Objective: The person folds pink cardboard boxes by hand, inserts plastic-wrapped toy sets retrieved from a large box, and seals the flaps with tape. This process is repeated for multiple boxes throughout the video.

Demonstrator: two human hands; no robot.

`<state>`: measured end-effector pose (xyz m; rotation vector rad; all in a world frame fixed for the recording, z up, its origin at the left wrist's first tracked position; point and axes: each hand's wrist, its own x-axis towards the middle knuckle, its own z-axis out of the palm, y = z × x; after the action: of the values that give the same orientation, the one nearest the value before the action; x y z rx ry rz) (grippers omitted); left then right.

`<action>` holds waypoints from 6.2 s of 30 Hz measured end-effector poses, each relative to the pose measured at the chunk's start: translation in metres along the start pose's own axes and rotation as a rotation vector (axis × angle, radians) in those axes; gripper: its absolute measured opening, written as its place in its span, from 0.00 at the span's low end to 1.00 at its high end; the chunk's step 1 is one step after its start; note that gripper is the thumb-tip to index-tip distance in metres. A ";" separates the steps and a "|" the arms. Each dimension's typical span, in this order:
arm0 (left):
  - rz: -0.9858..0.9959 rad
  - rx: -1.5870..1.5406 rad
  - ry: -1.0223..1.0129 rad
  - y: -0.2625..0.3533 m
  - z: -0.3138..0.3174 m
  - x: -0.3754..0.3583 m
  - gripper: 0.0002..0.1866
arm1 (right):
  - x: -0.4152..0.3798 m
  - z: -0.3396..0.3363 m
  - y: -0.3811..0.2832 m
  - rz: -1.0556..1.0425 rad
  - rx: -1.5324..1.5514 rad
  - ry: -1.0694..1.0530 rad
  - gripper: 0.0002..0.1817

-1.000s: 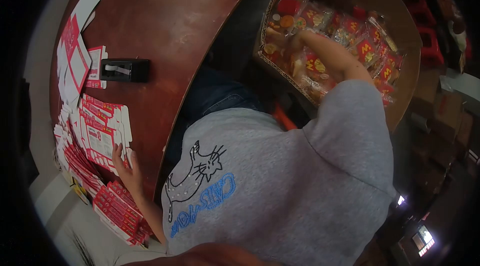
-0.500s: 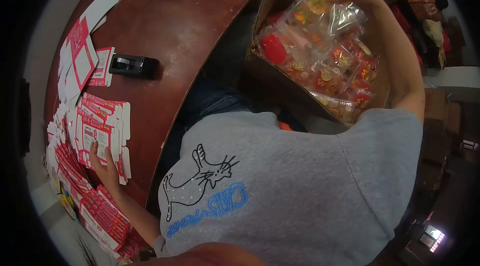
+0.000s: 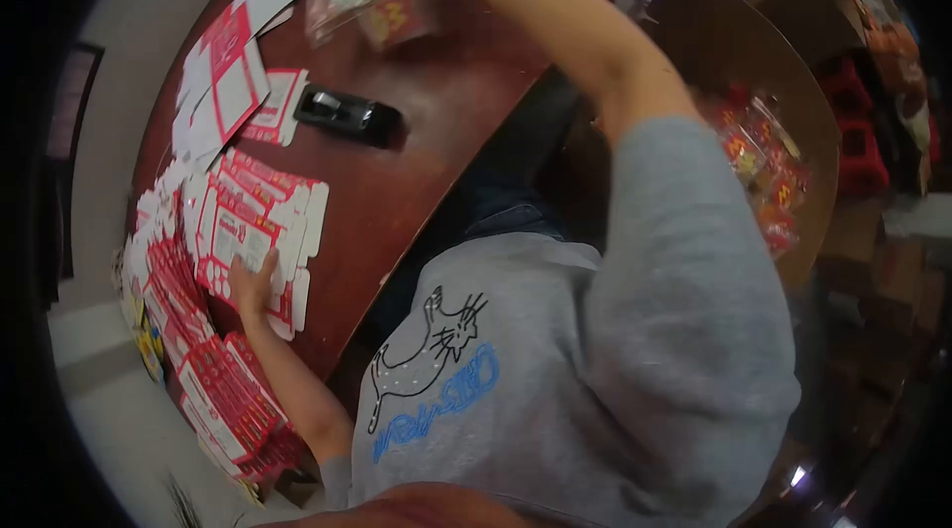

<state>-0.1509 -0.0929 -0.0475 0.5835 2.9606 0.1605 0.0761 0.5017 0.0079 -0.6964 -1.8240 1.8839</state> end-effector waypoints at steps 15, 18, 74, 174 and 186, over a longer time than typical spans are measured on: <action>-0.381 -0.456 -0.147 -0.069 -0.024 0.091 0.42 | -0.564 -0.529 0.113 0.292 -0.710 1.263 0.38; -0.443 -0.337 -0.088 -0.061 -0.019 0.090 0.36 | -0.703 -0.499 0.160 0.621 -0.307 1.410 0.35; 0.167 -0.425 -1.923 0.851 0.303 -0.381 0.54 | -0.713 -0.499 0.379 0.503 0.569 1.113 0.36; -0.019 -1.480 0.199 0.068 -0.082 -0.076 0.23 | -0.173 0.260 0.006 -0.335 -0.222 -0.435 0.30; 0.050 -1.822 -0.138 0.149 -0.022 -0.112 0.21 | -0.224 0.212 0.007 0.108 0.096 -0.577 0.21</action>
<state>0.0039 -0.0001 0.0038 0.2586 1.4933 2.1668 0.1207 0.1970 0.0172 -0.2273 -2.0296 2.4071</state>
